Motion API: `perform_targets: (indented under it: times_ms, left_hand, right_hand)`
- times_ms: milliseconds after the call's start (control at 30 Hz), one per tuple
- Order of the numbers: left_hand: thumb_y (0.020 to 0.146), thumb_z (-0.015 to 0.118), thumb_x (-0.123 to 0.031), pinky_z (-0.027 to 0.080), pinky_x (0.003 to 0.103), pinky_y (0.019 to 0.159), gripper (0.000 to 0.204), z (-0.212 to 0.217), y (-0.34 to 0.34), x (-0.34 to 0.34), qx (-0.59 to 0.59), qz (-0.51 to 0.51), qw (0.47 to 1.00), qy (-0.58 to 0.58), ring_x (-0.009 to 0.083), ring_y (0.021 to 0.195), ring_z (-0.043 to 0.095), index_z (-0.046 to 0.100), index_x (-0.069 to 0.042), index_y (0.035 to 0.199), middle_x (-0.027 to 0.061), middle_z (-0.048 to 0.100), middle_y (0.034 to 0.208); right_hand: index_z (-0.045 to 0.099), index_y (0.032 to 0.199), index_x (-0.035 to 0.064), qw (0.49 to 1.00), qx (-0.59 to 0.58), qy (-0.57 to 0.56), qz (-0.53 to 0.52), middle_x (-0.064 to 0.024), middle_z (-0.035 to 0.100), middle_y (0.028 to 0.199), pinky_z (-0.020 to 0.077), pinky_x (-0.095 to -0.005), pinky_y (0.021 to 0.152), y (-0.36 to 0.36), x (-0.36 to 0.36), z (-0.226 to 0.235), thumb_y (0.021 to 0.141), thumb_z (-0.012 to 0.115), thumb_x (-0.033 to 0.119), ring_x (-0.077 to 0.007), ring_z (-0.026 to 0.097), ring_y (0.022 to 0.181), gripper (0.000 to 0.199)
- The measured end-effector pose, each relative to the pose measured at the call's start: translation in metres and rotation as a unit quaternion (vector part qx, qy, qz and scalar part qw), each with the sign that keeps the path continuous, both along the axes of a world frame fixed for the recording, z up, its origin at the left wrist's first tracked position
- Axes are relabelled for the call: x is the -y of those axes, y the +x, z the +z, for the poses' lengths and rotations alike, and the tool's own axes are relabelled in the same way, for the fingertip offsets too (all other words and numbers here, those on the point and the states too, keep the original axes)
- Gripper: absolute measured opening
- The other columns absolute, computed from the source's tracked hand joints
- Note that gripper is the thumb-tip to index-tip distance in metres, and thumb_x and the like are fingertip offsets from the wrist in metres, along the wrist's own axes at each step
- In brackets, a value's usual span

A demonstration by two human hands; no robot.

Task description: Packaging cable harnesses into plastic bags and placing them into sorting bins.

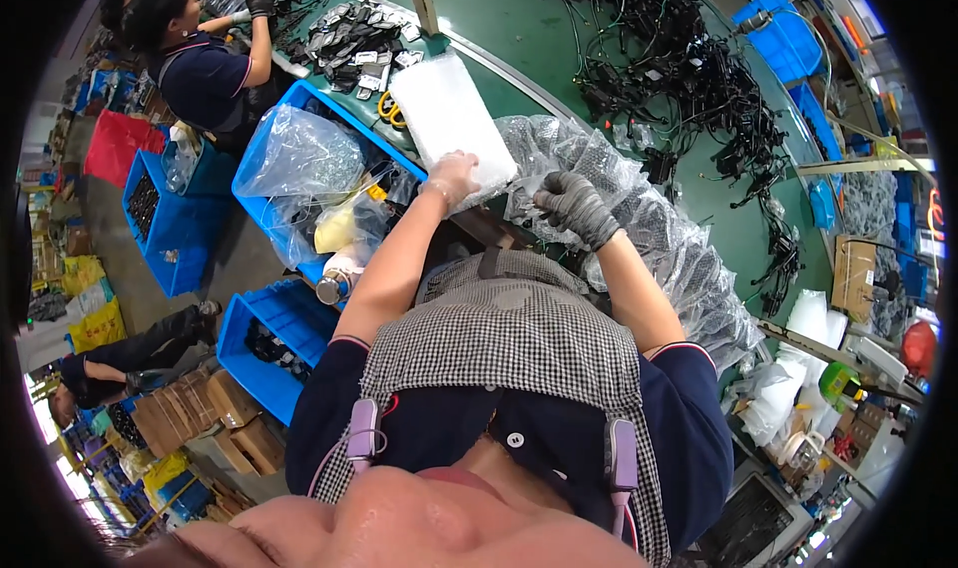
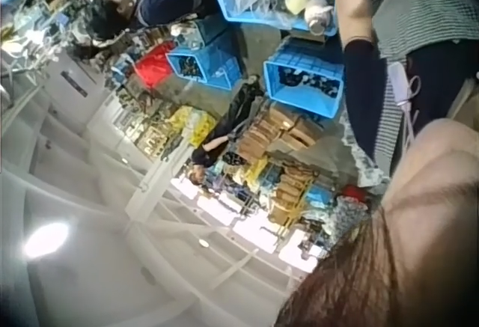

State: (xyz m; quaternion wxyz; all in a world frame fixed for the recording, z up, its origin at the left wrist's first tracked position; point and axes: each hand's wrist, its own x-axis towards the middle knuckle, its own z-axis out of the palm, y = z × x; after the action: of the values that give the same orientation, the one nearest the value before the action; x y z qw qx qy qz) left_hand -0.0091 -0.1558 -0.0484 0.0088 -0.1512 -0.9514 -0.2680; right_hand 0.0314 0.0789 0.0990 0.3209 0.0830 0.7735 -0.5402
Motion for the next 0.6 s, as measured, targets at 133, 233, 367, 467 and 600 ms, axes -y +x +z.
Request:
perform_targets:
  times_ms: [133, 233, 367, 467, 600]
  left_hand:
    - [0.068, 0.065, -0.024, 0.047, 0.036, 0.071, 0.021, -0.034, -0.029, 0.010, 0.174, -0.033, 0.983, -0.042, 0.0264, 0.075, 0.061, 0.064, -0.007, 0.081, 0.0131, 0.063, 0.080]
    - [0.069, 0.063, -0.029, 0.047, 0.034, 0.071, 0.027, -0.036, -0.042, 0.017, 0.344, 0.008, 0.933, 0.103, 0.0267, 0.077, 0.061, 0.065, -0.006, 0.082, 0.0156, 0.064, 0.080]
    - [0.070, 0.064, -0.022, 0.047, 0.032, 0.069, 0.021, -0.048, -0.045, 0.028, 0.306, 0.005, 0.937, 0.169, 0.0253, 0.075, 0.061, 0.064, -0.006, 0.082, 0.0150, 0.063, 0.077]
    - [0.072, 0.062, -0.017, 0.047, 0.032, 0.066, 0.015, -0.038, -0.045, 0.018, 0.286, 0.156, 0.886, 0.329, 0.0255, 0.074, 0.061, 0.063, -0.005, 0.081, 0.0147, 0.063, 0.076]
    - [0.075, 0.059, -0.010, 0.046, 0.033, 0.063, 0.009, -0.010, -0.030, 0.015, 0.112, 0.150, 0.915, 0.358, 0.0271, 0.071, 0.060, 0.063, -0.004, 0.080, 0.0141, 0.062, 0.077]
  right_hand:
    - [0.058, 0.089, -0.0003, 1.000, -0.003, -0.017, -0.007, -0.0030, 0.056, 0.064, 0.0400, -0.0228, 0.038, 0.001, 0.002, -0.009, 0.080, 0.061, 0.015, -0.0083, 0.051, 0.046, 0.018]
    - [0.059, 0.087, -0.0009, 1.000, 0.004, -0.012, -0.019, -0.0034, 0.056, 0.062, 0.0416, -0.0238, 0.041, -0.002, 0.002, -0.020, 0.080, 0.060, 0.015, -0.0090, 0.053, 0.048, 0.018]
    - [0.060, 0.086, -0.0006, 0.968, -0.220, 0.109, 0.052, -0.0111, 0.062, 0.067, 0.0448, -0.0332, 0.049, -0.017, 0.031, -0.050, 0.080, 0.057, 0.020, -0.0203, 0.058, 0.055, 0.021]
    - [0.059, 0.088, 0.0054, 0.823, -0.392, 0.352, 0.213, -0.0122, 0.062, 0.069, 0.0467, -0.0342, 0.049, -0.034, 0.078, -0.069, 0.081, 0.053, 0.017, -0.0203, 0.057, 0.053, 0.015]
    - [0.061, 0.083, 0.0075, 0.803, -0.400, 0.370, 0.242, -0.0133, 0.062, 0.070, 0.0462, -0.0351, 0.048, -0.052, 0.098, -0.136, 0.081, 0.056, 0.028, -0.0246, 0.060, 0.056, 0.021]
